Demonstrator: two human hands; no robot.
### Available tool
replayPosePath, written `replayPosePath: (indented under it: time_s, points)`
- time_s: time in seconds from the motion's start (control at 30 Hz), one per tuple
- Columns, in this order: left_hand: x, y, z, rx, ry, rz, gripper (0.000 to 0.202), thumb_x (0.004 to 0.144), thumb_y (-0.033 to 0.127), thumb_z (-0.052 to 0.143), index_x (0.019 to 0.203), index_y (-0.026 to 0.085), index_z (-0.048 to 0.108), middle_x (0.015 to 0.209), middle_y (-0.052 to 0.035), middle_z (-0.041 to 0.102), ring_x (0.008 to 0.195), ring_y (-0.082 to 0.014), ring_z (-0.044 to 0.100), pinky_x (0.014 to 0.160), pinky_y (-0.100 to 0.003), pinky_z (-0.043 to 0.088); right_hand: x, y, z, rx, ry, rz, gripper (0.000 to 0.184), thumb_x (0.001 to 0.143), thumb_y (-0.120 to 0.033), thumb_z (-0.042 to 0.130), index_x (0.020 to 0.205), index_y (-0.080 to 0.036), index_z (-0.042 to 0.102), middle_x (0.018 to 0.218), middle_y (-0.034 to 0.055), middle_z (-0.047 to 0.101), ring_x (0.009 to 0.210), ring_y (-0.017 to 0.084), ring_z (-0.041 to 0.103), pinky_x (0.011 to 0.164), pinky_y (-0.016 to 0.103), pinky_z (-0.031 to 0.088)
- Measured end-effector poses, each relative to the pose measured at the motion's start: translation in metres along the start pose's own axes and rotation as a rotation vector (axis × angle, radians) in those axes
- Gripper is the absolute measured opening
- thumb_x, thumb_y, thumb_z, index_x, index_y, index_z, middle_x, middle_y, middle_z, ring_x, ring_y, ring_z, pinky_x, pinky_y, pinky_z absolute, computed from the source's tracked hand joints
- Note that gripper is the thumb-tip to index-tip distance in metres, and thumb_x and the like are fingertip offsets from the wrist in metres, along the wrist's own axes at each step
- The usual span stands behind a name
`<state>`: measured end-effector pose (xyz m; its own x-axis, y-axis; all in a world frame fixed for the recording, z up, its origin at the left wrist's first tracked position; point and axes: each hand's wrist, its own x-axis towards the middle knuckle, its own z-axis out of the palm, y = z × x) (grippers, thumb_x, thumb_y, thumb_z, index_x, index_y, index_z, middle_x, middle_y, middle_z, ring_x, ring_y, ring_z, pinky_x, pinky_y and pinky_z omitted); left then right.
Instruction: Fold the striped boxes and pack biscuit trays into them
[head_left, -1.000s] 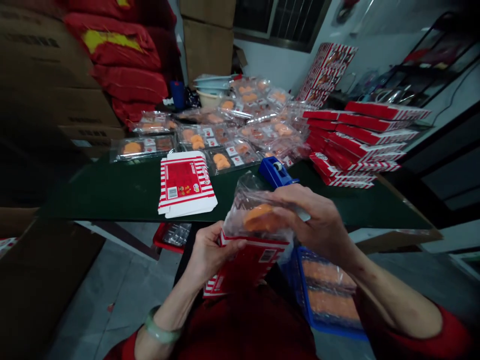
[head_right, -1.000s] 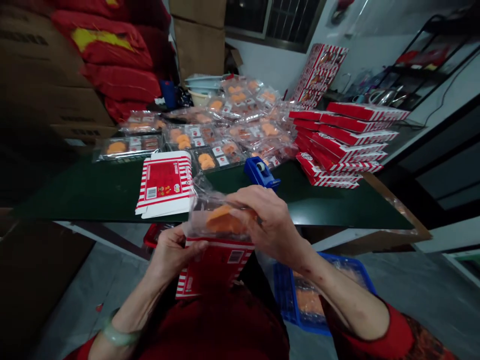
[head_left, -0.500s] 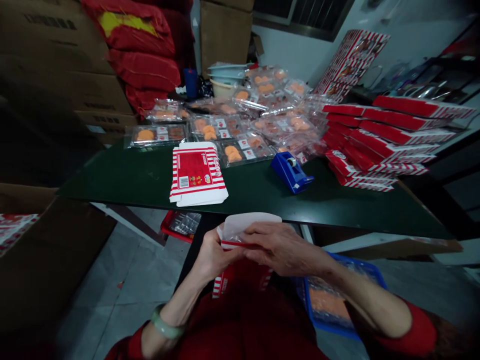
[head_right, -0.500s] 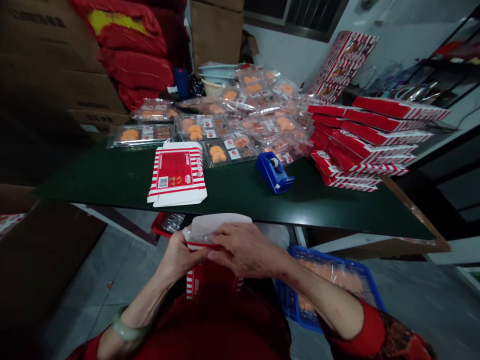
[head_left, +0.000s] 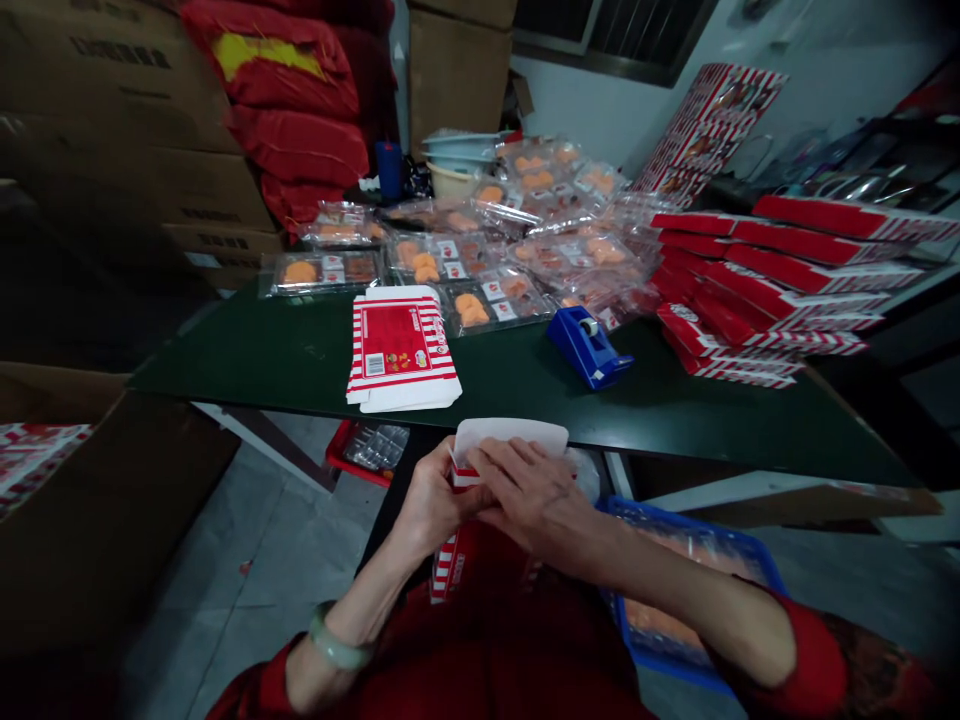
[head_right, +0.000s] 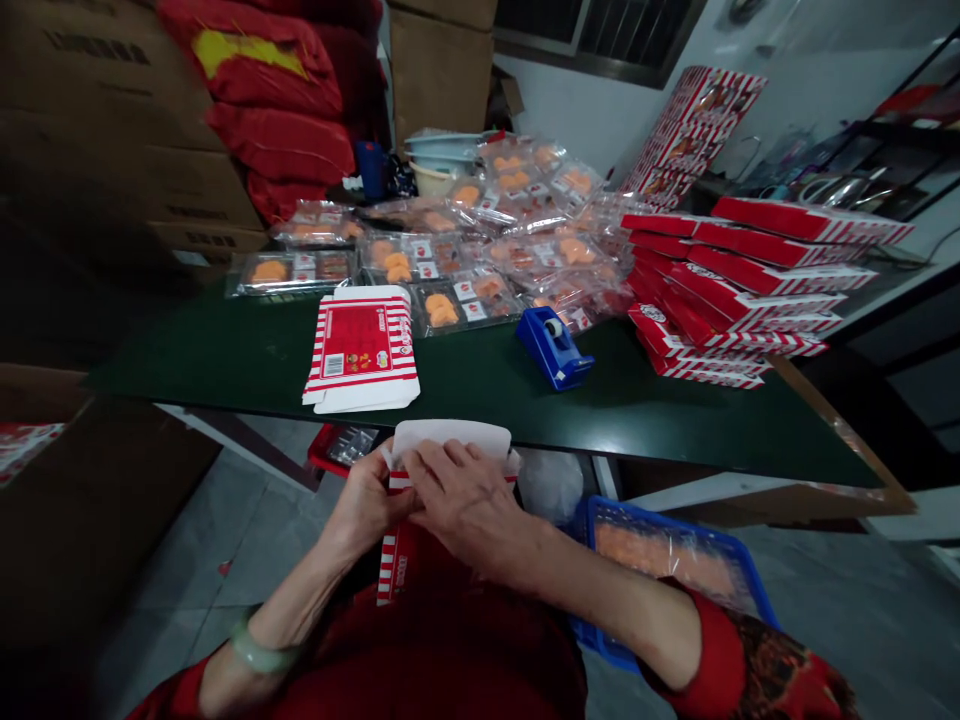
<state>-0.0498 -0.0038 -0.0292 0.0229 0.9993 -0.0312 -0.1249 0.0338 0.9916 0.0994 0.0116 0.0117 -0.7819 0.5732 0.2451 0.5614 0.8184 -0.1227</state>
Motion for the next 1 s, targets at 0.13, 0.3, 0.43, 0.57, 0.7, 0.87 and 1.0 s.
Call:
replayPosePath:
  time_s: [0.13,0.3,0.43,0.57,0.7,0.87,1.0]
  points:
    - [-0.016,-0.010,0.009,-0.021,0.191,0.162,0.067,0.055,0.031,0.083,0.110,0.019,0.047,0.088,-0.0018,0.068,0.077,-0.0170,0.067,0.067,-0.026,0.054,0.006,0.009,-0.022,0.221,-0.209,0.040,0.038,0.082,-0.035,0.063,0.115,-0.018,0.056,0.112,0.0091,0.061,0.098,0.024,0.058,0.080,0.038,0.049]
    - [-0.027,-0.020,0.011,0.089,0.368,0.257,0.058,0.056,0.029,0.082,0.104,0.020,0.051,0.087,-0.0014,0.067,0.071,-0.0147,0.067,0.060,-0.023,0.055,0.030,0.015,-0.034,0.358,-0.452,-0.068,0.027,0.080,-0.033,0.063,0.103,-0.018,0.062,0.107,0.0066,0.063,0.091,0.020,0.060,0.075,0.032,0.048]
    - [-0.022,-0.020,-0.001,0.062,0.446,0.207,0.050,0.059,0.033,0.080,0.098,0.018,0.053,0.083,-0.0010,0.069,0.066,-0.0139,0.068,0.059,-0.022,0.056,0.027,-0.007,-0.021,0.121,-0.212,-0.020,0.030,0.081,-0.030,0.062,0.106,-0.013,0.062,0.106,0.0122,0.064,0.098,0.027,0.058,0.086,0.043,0.045]
    - [-0.020,-0.016,-0.010,0.056,0.530,0.163,0.047,0.061,0.032,0.079,0.098,0.017,0.053,0.075,0.0003,0.070,0.055,-0.0110,0.065,0.053,-0.020,0.056,-0.009,-0.025,-0.007,-0.099,0.262,0.184,0.041,0.088,-0.023,0.052,0.127,-0.013,0.049,0.127,0.0184,0.055,0.118,0.033,0.049,0.092,0.049,0.040]
    - [-0.022,-0.012,-0.007,0.065,0.551,0.167,0.049,0.058,0.031,0.080,0.096,0.018,0.054,0.071,0.0013,0.071,0.053,-0.0110,0.065,0.050,-0.019,0.055,-0.031,-0.020,0.000,-0.092,0.236,0.351,0.039,0.090,-0.022,0.046,0.126,-0.008,0.047,0.130,0.0212,0.054,0.108,0.029,0.059,0.083,0.044,0.048]
    - [-0.022,-0.010,0.003,0.061,0.536,0.190,0.048,0.052,0.032,0.083,0.090,0.017,0.056,0.070,0.0001,0.071,0.053,-0.0138,0.067,0.049,-0.020,0.056,-0.018,-0.010,-0.011,0.067,-0.124,0.572,0.041,0.087,-0.025,0.050,0.125,-0.011,0.048,0.137,0.0180,0.048,0.095,0.029,0.064,0.073,0.044,0.053]
    - [-0.023,-0.011,0.009,0.092,0.500,0.244,0.049,0.056,0.025,0.080,0.097,0.018,0.055,0.075,-0.0004,0.072,0.057,-0.0136,0.068,0.053,-0.020,0.057,-0.006,-0.003,-0.029,0.214,-0.299,0.591,0.038,0.086,-0.030,0.054,0.119,-0.012,0.053,0.122,0.0150,0.057,0.092,0.029,0.064,0.076,0.047,0.051]
